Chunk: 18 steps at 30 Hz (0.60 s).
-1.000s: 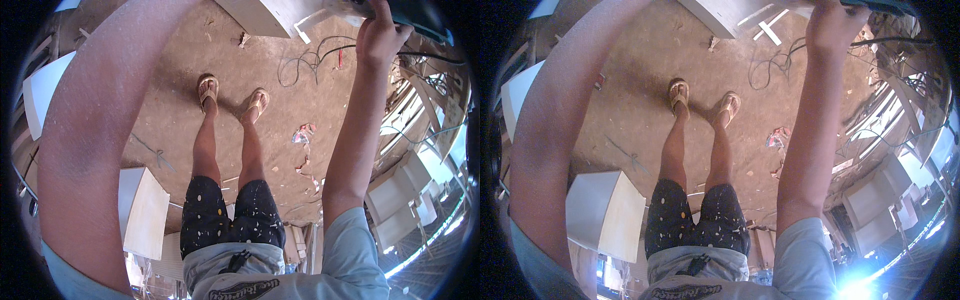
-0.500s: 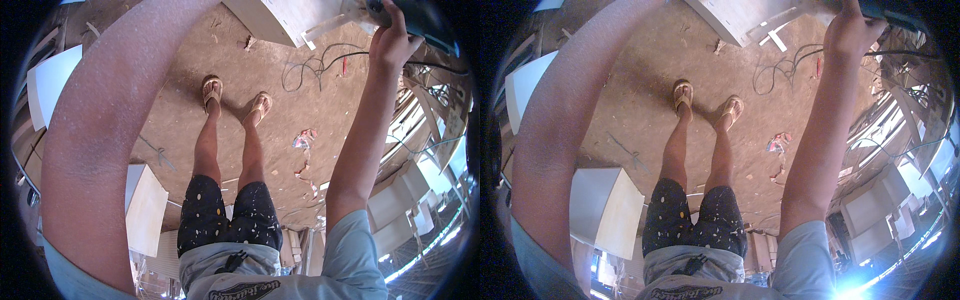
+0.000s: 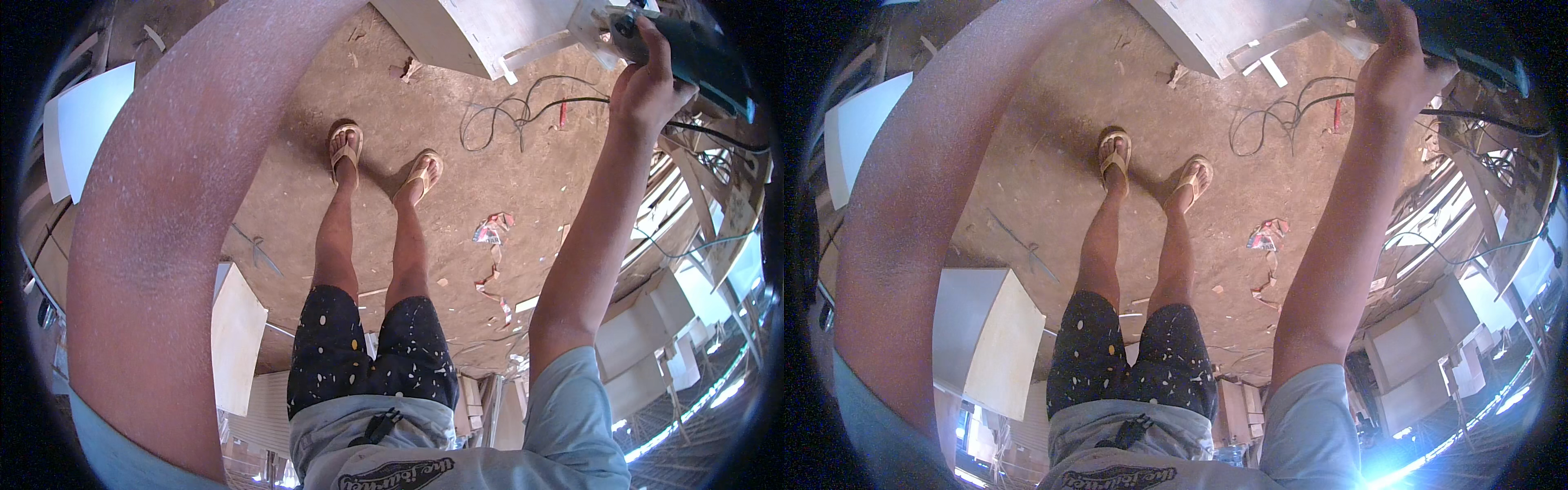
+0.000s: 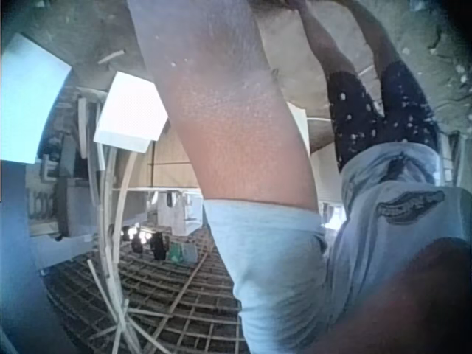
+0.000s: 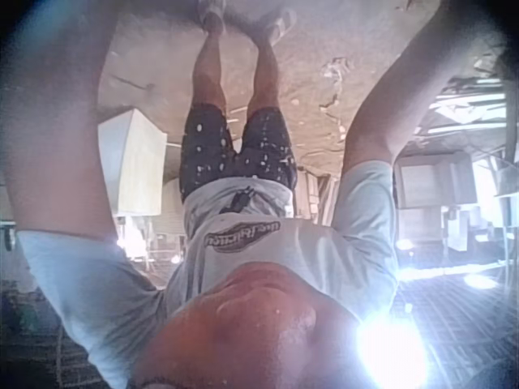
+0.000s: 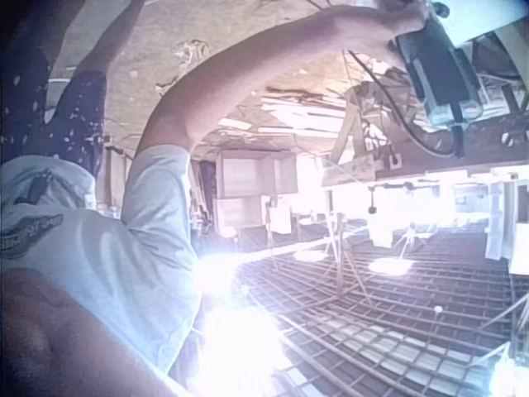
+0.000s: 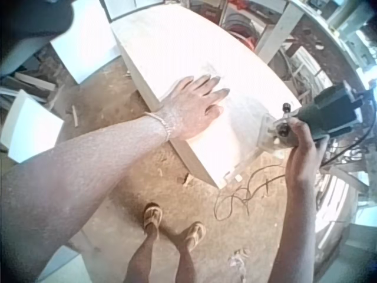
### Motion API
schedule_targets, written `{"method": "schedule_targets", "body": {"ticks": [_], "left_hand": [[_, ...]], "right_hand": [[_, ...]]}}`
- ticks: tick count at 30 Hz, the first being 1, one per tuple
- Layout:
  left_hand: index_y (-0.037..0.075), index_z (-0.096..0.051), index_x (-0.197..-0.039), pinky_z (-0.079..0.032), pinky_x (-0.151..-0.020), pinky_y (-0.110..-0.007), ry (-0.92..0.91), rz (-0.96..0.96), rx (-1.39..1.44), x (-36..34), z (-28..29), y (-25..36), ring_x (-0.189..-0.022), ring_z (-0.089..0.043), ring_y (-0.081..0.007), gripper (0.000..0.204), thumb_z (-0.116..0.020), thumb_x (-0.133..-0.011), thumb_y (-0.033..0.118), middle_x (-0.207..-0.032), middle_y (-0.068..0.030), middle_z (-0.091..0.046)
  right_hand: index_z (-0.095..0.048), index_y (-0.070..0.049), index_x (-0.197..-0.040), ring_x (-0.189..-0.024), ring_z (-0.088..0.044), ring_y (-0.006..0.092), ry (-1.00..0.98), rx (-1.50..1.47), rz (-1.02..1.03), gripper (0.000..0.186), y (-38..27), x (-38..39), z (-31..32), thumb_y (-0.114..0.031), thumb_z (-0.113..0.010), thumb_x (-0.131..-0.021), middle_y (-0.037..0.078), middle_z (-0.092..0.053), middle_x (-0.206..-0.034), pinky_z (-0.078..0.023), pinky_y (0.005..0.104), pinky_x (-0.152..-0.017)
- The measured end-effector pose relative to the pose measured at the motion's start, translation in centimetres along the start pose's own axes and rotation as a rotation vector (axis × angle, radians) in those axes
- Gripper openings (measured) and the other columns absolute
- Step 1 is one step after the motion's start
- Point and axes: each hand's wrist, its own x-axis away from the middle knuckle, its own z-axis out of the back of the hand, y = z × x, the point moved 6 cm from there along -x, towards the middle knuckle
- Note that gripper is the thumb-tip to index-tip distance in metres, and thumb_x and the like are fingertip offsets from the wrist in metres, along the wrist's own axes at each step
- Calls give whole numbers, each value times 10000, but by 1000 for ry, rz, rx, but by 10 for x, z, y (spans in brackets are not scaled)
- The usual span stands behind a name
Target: The person uses a wood router to shape the edge of a wooden board, then secures a smaller wooden piece to the board using a nail gun and finishes by drilling holes into another wooden board using a power drill.
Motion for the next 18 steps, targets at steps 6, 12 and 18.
{"method": "schedule_targets", "body": {"ticks": [6, 12, 18], "left_hand": [[113, -422, -1472, -192, -1183, -489, -4, 1, -18, 0, -2, 0, -1450, -300, -311, 527, -398, -998, 343, -1556, -167, -350], [119, -415, -1477, -185, -1187, -481, -26, 20, -33, 3, 0, -2, -1457, -292, -299, 527, -387, -1003, 347, -1562, -163, -342], [117, -393, -1492, -167, -1198, -469, -26, 21, -34, 1, -3, -2, -1468, -273, -290, 533, -365, -1014, 352, -1572, -160, -325]], "right_hand": [[-357, 5, -1284, -1095, -594, 256, 46, -15, 27, 734, 0, 0, 2, 31, -792, -693, 144, -560, -1187, -496, 373, -1002], [-392, -23, -1265, -1090, -595, 251, 30, -47, 19, 682, -4, 7, -7, 34, -783, -709, 129, -569, -1172, -473, 379, -1030], [-403, -34, -1256, -1076, -604, 249, 28, -32, 59, 651, -5, 4, -3, 44, -770, -723, 117, -577, -1146, -475, 381, -1024]]}}
